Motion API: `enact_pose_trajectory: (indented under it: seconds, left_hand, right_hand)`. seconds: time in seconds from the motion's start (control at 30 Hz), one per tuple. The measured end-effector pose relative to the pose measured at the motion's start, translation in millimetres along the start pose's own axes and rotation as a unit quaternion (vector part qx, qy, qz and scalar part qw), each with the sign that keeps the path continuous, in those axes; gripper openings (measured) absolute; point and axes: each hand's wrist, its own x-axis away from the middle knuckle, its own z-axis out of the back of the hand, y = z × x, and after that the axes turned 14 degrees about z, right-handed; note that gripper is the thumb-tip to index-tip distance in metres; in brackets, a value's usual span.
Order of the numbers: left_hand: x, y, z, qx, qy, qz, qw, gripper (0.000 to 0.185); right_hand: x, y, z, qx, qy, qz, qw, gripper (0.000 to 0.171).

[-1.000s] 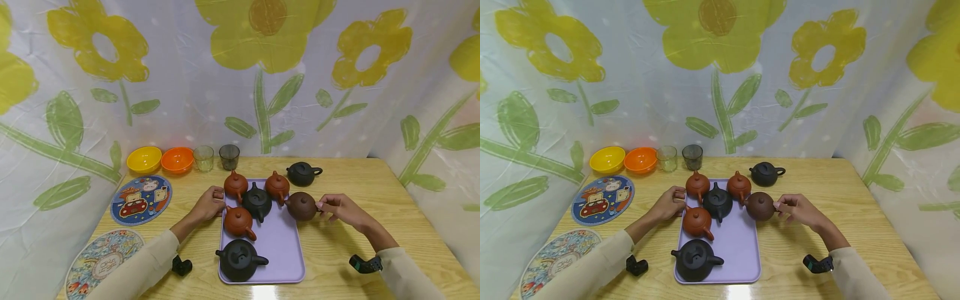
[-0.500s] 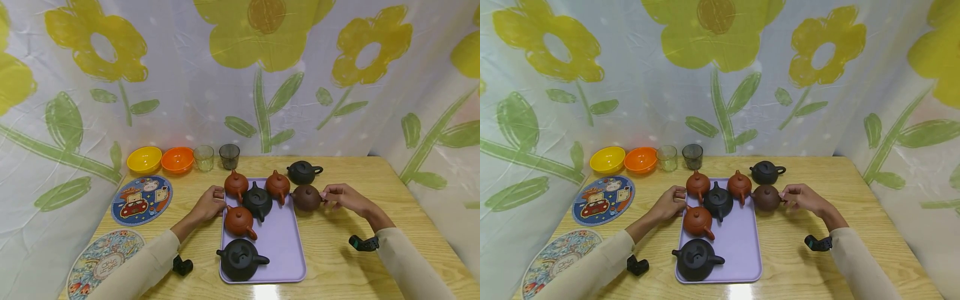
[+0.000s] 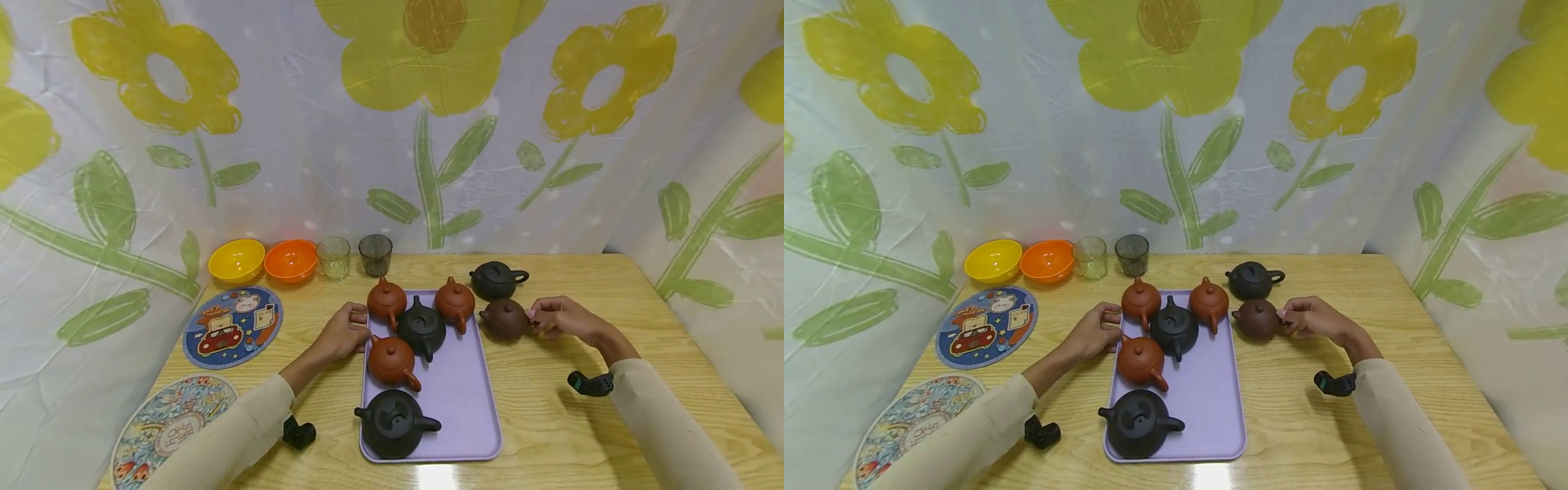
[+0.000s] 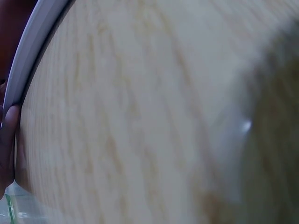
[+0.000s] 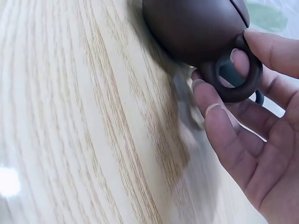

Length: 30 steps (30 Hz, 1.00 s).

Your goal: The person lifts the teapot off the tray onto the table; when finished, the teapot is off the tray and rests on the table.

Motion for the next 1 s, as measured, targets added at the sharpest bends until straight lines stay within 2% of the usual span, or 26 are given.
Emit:
enact_pose_trajectory:
  seconds: [1.0]
  left_hand:
    - [0.0, -0.2, -1.2, 0.008, -0.001, 0.004, 1.0, 0.053]
  right_hand:
    - [-3, 16, 3, 0.001, 0.039, 0.003, 0.999, 0.039]
